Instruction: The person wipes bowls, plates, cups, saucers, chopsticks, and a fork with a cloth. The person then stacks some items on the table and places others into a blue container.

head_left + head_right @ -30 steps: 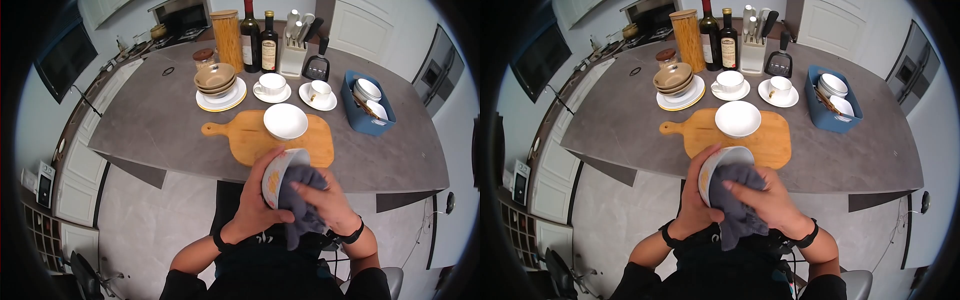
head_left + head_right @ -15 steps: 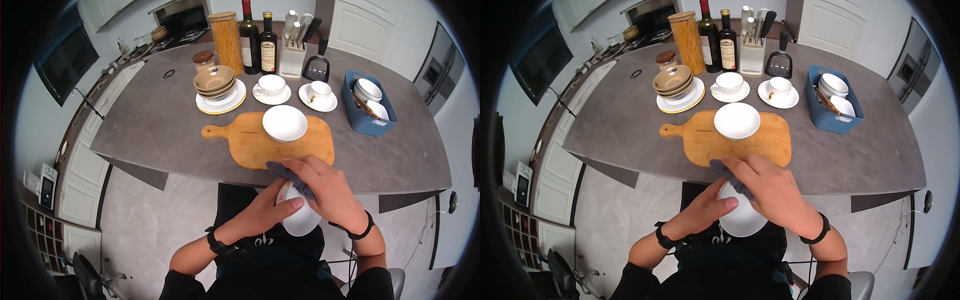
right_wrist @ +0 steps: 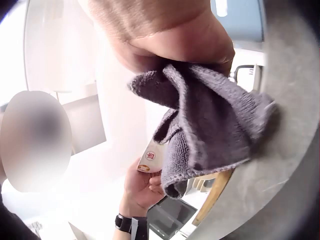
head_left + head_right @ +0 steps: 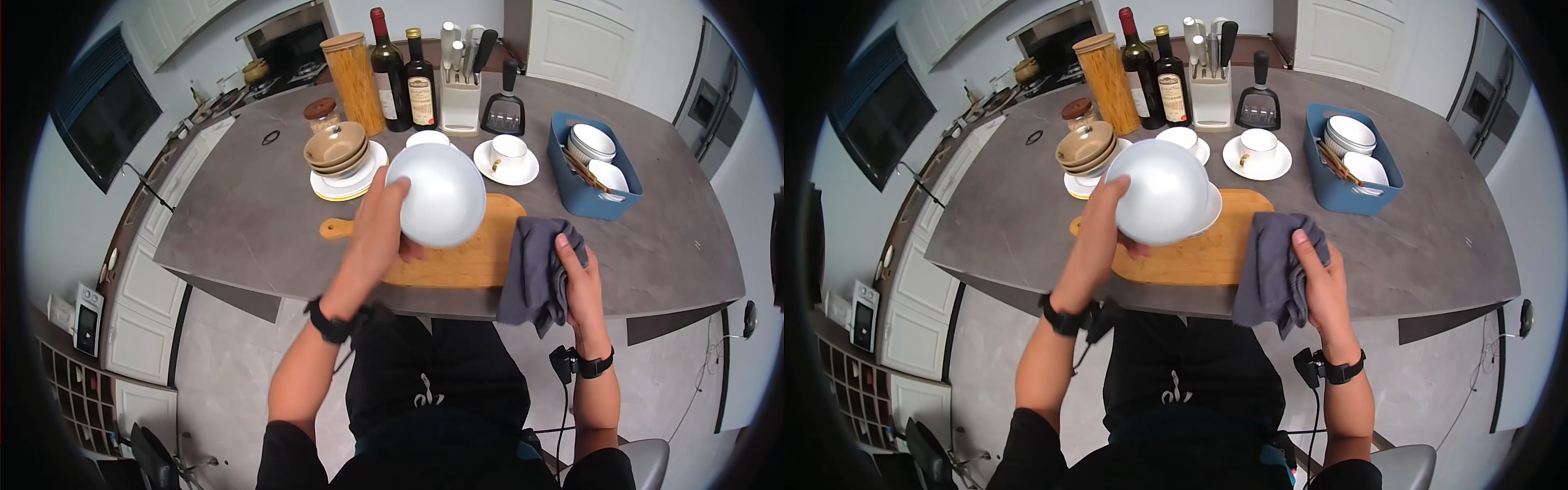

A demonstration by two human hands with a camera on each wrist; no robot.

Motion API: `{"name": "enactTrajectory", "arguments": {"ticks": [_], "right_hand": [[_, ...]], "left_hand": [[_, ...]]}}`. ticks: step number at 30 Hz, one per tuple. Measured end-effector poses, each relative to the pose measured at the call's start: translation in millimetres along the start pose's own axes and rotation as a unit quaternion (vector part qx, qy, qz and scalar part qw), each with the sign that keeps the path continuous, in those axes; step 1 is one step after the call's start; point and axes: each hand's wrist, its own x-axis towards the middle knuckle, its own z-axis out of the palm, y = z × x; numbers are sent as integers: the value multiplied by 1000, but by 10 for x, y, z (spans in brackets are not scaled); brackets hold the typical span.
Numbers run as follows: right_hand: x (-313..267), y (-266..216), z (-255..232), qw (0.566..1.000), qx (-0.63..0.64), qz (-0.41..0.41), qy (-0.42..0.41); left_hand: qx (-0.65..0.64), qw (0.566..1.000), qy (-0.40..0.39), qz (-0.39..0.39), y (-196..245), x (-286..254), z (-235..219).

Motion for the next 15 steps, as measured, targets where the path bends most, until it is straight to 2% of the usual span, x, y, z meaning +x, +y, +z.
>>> {"name": "enactTrajectory", "arguments": {"ticks": [1,3,5,7,15], "right_hand": [[19,23,-35,1000,3,-1,1],[42,63,-96,994,85,50,37],[47,92,-169,991,101,64,55],[46,126,-247,978,187,79,46],[68,224,-384,969,228,88,16]], "left_hand": [[3,1000,-1,1,-24,164,-42],[115,993,-37,7,-196,503,-116],[156,986,-52,3,-207,600,-119],[197,976,-85,-35,-287,688,-141],[181,974,-126,-44,-390,807,-141]]}}
